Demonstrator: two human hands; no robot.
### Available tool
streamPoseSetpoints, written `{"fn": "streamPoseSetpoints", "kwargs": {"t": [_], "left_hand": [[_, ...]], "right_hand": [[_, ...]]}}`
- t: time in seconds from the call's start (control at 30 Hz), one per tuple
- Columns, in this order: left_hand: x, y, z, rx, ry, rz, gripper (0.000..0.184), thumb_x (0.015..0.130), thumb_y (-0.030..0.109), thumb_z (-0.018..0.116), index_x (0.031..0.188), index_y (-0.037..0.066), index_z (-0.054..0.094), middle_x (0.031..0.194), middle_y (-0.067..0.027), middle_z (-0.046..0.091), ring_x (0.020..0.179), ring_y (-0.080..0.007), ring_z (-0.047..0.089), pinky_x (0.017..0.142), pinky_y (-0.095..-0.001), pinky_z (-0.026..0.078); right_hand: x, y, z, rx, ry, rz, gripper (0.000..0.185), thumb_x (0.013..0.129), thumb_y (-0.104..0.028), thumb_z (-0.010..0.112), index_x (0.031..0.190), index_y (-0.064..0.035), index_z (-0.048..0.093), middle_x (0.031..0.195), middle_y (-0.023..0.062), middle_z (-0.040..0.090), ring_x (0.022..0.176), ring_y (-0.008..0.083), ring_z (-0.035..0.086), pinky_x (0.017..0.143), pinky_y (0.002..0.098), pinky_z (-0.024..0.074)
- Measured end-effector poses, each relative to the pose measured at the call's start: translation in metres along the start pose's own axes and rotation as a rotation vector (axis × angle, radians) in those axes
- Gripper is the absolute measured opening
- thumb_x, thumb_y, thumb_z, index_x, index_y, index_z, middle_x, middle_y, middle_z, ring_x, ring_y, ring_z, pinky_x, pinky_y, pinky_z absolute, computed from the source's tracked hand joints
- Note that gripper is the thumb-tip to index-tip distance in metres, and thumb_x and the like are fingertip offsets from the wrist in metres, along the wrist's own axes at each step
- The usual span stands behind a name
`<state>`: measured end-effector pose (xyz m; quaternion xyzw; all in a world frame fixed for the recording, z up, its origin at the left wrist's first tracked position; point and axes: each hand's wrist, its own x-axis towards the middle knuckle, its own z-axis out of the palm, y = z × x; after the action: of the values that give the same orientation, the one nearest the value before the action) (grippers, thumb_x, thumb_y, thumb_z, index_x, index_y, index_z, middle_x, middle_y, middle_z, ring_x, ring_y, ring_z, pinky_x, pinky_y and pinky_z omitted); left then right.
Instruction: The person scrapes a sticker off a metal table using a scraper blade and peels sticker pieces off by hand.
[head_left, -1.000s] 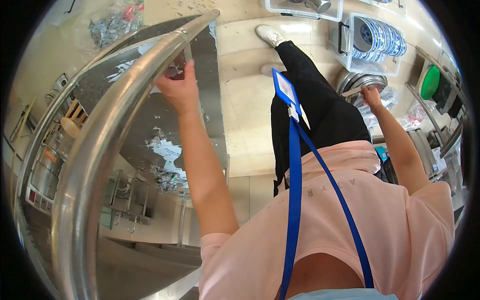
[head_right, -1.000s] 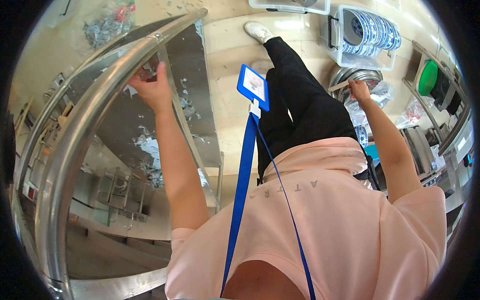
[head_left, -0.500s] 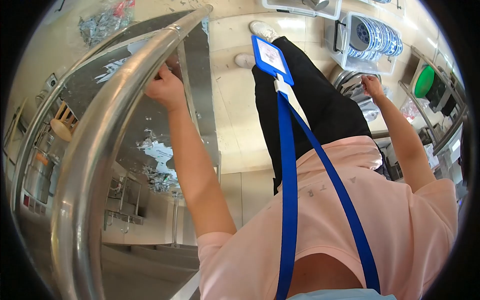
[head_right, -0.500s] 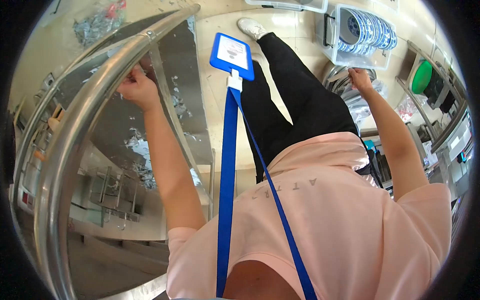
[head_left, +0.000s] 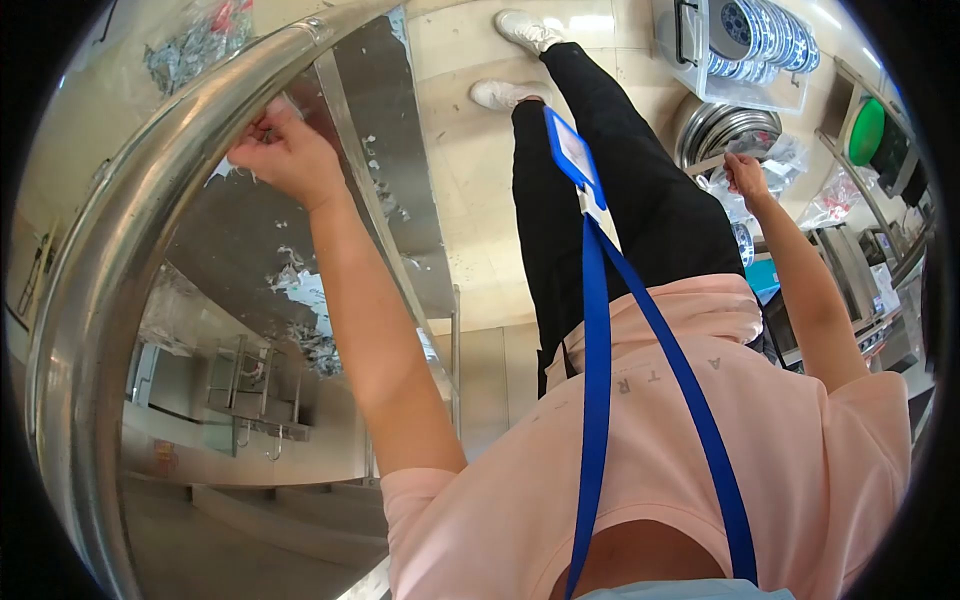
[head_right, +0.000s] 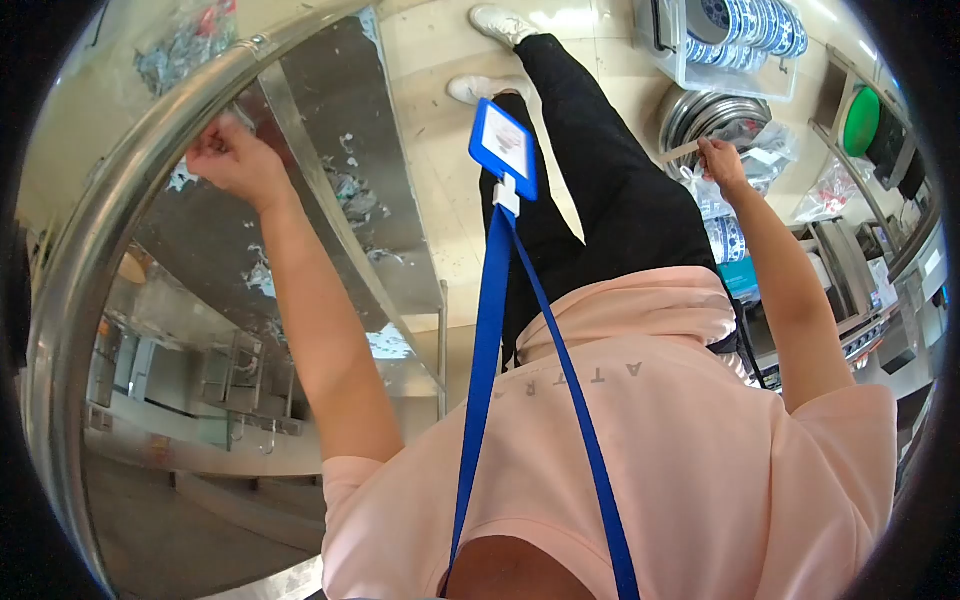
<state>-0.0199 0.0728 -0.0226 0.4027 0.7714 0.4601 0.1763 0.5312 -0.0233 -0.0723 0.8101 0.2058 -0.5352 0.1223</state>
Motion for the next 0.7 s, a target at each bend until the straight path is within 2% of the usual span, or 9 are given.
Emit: {"fn": "streamPoseSetpoints", "kwargs": {"t": [0.1,0.13,0.23,0.3,0.37,0.43,0.53,0.7], "left_hand": [[0.0,0.013,0.003,0.47,-0.164,0.27,0.045,0.071,0.011,0.061,0.102,-0.005,0.033,0.089,-0.0134,0.047,0.08,-0.021,0.049,0.071,-0.0311,0.04],[0.004,0.01,0.004,0.468,-0.154,0.214,0.048,0.07,0.017,0.062,0.104,-0.005,0.036,0.091,-0.0134,0.047,0.084,-0.0247,0.048,0.073,-0.0341,0.039],[0.007,0.01,0.001,0.576,-0.254,0.026,0.045,0.071,0.02,0.06,0.103,-0.004,0.039,0.094,-0.0128,0.047,0.086,-0.0261,0.048,0.074,-0.0338,0.039],[0.019,-0.02,-0.011,0.636,-0.277,0.357,0.038,0.074,0.015,0.056,0.1,-0.002,0.036,0.081,-0.009,0.05,0.074,-0.0233,0.05,0.068,-0.0333,0.04],[0.022,-0.015,-0.012,0.599,-0.304,0.447,0.034,0.076,0.011,0.054,0.099,-0.001,0.034,0.074,-0.0072,0.051,0.067,-0.0206,0.05,0.064,-0.0322,0.041],[0.023,-0.007,-0.013,0.469,-0.333,0.293,0.033,0.076,0.008,0.053,0.1,-0.001,0.032,0.074,-0.0074,0.05,0.065,-0.0181,0.049,0.063,-0.0305,0.04],[0.026,-0.017,-0.013,0.235,-0.255,0.349,0.033,0.076,0.005,0.052,0.1,-0.002,0.031,0.074,-0.0082,0.05,0.064,-0.0159,0.047,0.061,-0.0266,0.039],[0.016,-0.013,-0.017,0.178,-0.143,0.219,0.032,0.076,0.004,0.051,0.099,-0.003,0.03,0.075,-0.0101,0.048,0.067,-0.016,0.047,0.061,-0.0248,0.039]], "right_hand": [[-0.006,0.019,0.015,0.034,-0.011,0.029,0.027,0.08,-0.027,0.046,0.067,-0.0038,0.051,0.051,0.0001,0.043,0.041,0.0088,0.04,0.039,0.022,0.0353],[-0.008,0.025,0.018,0.051,-0.023,0.038,0.027,0.08,-0.027,0.046,0.067,-0.0042,0.051,0.051,0.0,0.043,0.041,0.0088,0.04,0.04,0.0221,0.0355],[-0.012,0.036,0.027,0.066,-0.018,0.045,0.027,0.08,-0.028,0.047,0.066,-0.0051,0.051,0.052,-0.0004,0.043,0.042,0.0087,0.041,0.04,0.0219,0.0363],[-0.013,0.046,0.033,0.107,-0.023,0.051,0.027,0.079,-0.028,0.047,0.066,-0.0052,0.051,0.052,-0.0005,0.043,0.042,0.0087,0.041,0.04,0.0217,0.0366],[-0.011,0.058,0.034,0.099,0.005,0.048,0.027,0.079,-0.029,0.048,0.066,-0.0049,0.051,0.052,-0.0006,0.043,0.043,0.0086,0.041,0.041,0.0217,0.0369],[-0.012,0.07,0.035,0.115,0.017,0.038,0.028,0.079,-0.029,0.048,0.067,-0.0049,0.051,0.052,-0.0007,0.043,0.043,0.0085,0.041,0.041,0.0217,0.0371],[-0.011,0.089,0.034,0.156,0.018,0.08,0.028,0.079,-0.03,0.049,0.067,-0.0051,0.051,0.054,-0.0009,0.043,0.043,0.0083,0.04,0.04,0.0218,0.0358],[-0.023,0.095,0.038,0.158,0.047,0.107,0.027,0.08,-0.029,0.048,0.067,-0.006,0.051,0.055,-0.0011,0.042,0.045,0.008,0.04,0.04,0.0215,0.0346]]}}
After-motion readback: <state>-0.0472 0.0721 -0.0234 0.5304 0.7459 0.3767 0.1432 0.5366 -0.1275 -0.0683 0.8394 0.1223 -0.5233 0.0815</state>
